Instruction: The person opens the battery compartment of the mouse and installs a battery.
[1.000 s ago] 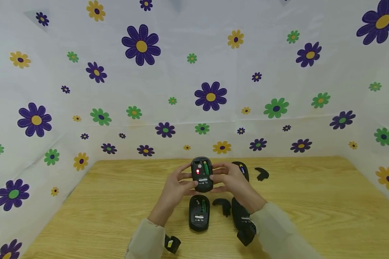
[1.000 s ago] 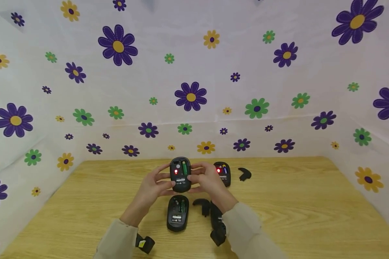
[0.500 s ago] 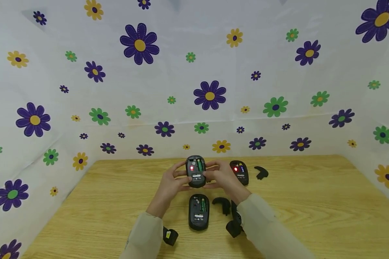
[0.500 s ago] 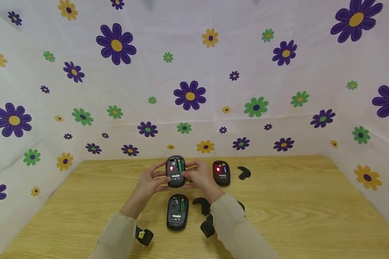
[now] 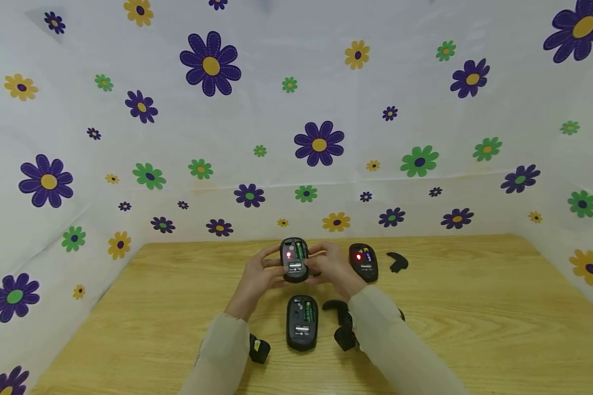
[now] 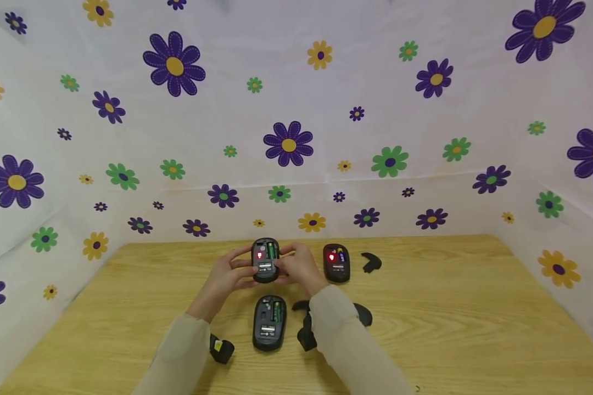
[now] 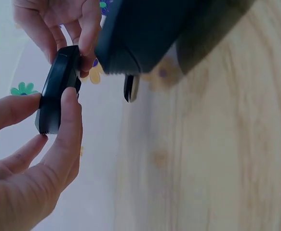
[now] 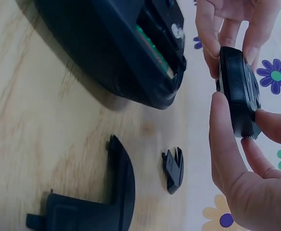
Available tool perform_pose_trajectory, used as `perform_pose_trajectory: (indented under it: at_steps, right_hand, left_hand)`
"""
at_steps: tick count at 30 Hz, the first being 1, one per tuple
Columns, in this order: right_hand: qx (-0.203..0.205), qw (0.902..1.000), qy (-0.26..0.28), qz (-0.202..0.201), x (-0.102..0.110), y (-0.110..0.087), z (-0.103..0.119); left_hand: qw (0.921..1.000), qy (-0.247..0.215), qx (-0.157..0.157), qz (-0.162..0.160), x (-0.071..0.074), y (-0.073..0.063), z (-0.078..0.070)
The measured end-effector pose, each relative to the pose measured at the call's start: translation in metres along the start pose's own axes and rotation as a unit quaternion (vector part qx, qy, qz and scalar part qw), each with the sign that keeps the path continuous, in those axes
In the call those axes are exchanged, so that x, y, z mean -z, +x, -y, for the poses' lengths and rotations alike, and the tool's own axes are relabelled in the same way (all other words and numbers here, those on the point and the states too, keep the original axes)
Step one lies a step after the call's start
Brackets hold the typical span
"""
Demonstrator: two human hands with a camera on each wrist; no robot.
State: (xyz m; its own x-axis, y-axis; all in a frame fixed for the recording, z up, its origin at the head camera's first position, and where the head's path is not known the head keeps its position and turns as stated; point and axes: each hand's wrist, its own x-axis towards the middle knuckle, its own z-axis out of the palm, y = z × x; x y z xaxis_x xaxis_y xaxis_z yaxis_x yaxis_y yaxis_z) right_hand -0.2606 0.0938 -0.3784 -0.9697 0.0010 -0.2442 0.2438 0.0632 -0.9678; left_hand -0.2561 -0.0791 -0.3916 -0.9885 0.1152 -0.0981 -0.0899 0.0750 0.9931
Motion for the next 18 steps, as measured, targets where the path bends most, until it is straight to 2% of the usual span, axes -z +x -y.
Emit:
perform_pose_trajectory:
  at_steps: [7,13,18]
  right_hand:
    - [-0.011,0.9999,-0.012,0.005,0.002,0.003,-0.002]
    - [-0.011,0.9991,-0.031,0.026,0.003,0.004,-0.002]
    - [-0.031,0.9979,-0.039,0.041,0.002,0.005,-0.003]
  left_hand:
    - [0.9997,0.016,0.014,0.01,-0.001,0.008,0.003]
    - [0.9991,0.033,0.026,0.003,0.0,0.013,0.007]
    - [0.9974,0.06,0.04,-0.007,0.001,0.015,0.01]
